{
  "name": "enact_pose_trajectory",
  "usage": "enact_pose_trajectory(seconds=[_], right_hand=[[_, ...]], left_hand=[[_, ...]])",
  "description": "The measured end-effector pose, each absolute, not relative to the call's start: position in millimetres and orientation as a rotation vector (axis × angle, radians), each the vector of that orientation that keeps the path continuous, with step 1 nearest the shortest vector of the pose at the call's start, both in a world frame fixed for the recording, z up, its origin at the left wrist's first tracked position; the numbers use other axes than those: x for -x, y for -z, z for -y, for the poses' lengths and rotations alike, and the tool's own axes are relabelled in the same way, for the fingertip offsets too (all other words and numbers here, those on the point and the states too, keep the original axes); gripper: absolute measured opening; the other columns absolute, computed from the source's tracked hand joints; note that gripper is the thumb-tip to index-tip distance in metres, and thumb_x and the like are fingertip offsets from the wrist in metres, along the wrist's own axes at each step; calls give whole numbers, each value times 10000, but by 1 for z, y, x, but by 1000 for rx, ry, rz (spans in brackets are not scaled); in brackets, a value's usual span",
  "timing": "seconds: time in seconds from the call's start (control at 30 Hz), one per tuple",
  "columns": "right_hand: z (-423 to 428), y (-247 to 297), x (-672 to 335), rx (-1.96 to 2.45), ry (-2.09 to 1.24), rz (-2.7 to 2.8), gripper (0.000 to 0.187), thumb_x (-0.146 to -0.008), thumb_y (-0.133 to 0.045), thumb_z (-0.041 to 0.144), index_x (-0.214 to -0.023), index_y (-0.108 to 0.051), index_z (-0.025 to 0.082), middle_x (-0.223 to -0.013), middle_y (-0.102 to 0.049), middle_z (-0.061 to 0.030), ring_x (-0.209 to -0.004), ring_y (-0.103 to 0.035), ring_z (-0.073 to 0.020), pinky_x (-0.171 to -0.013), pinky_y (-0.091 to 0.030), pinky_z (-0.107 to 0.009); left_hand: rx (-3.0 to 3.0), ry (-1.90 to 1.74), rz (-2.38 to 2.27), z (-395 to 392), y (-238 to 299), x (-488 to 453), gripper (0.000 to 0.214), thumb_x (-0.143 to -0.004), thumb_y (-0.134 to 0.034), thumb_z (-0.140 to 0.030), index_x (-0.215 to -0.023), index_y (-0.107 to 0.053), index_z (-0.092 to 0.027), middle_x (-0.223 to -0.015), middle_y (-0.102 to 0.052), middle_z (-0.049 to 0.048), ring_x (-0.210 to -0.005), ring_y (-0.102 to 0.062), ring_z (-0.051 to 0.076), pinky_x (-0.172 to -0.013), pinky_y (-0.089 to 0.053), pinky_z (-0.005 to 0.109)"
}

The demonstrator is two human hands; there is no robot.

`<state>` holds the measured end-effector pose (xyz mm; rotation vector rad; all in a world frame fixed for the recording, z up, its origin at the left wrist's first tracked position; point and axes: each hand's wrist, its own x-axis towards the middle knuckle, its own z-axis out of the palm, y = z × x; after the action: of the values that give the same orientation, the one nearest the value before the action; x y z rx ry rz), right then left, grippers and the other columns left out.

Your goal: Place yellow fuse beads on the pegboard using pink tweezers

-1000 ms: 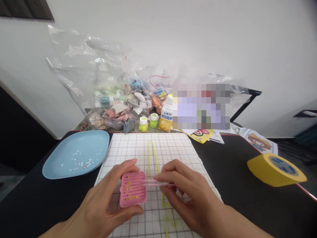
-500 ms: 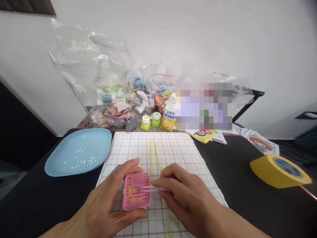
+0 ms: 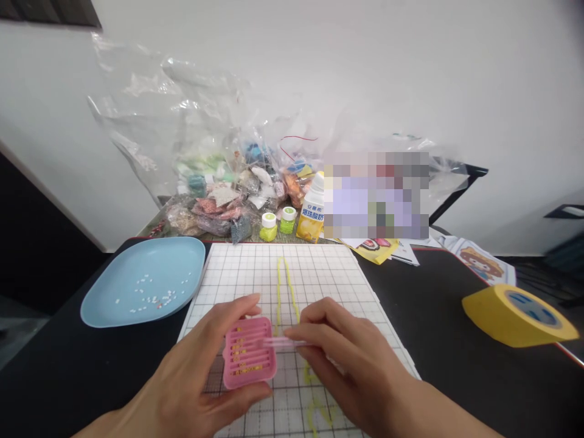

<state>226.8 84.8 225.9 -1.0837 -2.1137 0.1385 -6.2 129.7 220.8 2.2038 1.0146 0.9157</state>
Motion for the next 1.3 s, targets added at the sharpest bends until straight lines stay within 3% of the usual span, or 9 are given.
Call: enact_pose_trajectory(seconds=[0.13,0.3,0.43,0.6,0.77,0.97,1.13,1.3], right_hand=[[-87,-230,-236,1104,-185,2035,218,-950,-466,101,-1122,-565,192,-927,-570,-39,-739,-579,-122,-590,-489,-251],[-90,-229,-243,1178,-90,2082,154,-947,-478,128,-1039,-593,174,-867,-573,-37,-673,-559,-123,-524,-465,-259],[-91,-227,-245,1216,-69,2068,119,-939,-501,142,-985,-607,174,-835,-568,-34,-636,-545,-113,-476,-442,-237],[-91,-227,-245,1229,-67,2044,113,-935,-513,137,-986,-604,182,-831,-570,-28,-619,-533,-99,-465,-432,-221],[-92,-227,-247,1238,-19,2035,110,-938,-520,141,-993,-603,189,-832,-577,-24,-608,-544,-95,-467,-428,-223],[-93,-227,-248,1243,-5,2042,108,-939,-523,153,-995,-608,190,-830,-583,-22,-602,-545,-93,-468,-420,-224],[-92,-224,-243,1223,-62,2072,142,-961,-485,167,-1000,-620,187,-833,-591,-33,-652,-575,-116,-538,-475,-251],[-93,-222,-239,1220,-85,2123,158,-962,-480,165,-1008,-629,191,-832,-596,-30,-653,-580,-126,-537,-467,-268]], left_hand=[[-2417,-885,-983,-134,-225,5,532,-911,-597,-386,-1400,-388,-387,-1252,-626,16,-1100,-647,257,-883,-589,352],[-2621,-734,-876,-139,-229,6,415,-927,-505,-201,-1328,-477,-304,-1227,-580,37,-1080,-628,220,-894,-578,326],[-2702,-691,-855,-138,-231,3,393,-933,-400,-107,-1273,-510,-271,-1163,-550,60,-1058,-602,214,-911,-562,392],[-2697,-687,-846,-140,-236,-1,296,-922,-412,-136,-1128,-590,-253,-1088,-567,68,-985,-605,240,-851,-578,413],[-2760,-662,-767,-144,-238,4,356,-912,-436,-110,-1197,-576,-270,-1095,-575,77,-977,-606,245,-818,-587,404],[-2792,-639,-818,-140,-239,4,263,-916,-441,-138,-1074,-616,-255,-1091,-600,77,-949,-613,258,-830,-573,453],[-2773,-633,-871,-140,-241,3,234,-910,-412,-126,-929,-620,-232,-1032,-604,61,-927,-610,240,-814,-575,407],[-2829,-521,-801,-143,-243,2,200,-896,-419,-111,-900,-592,-212,-1002,-588,72,-903,-615,240,-745,-587,369]])
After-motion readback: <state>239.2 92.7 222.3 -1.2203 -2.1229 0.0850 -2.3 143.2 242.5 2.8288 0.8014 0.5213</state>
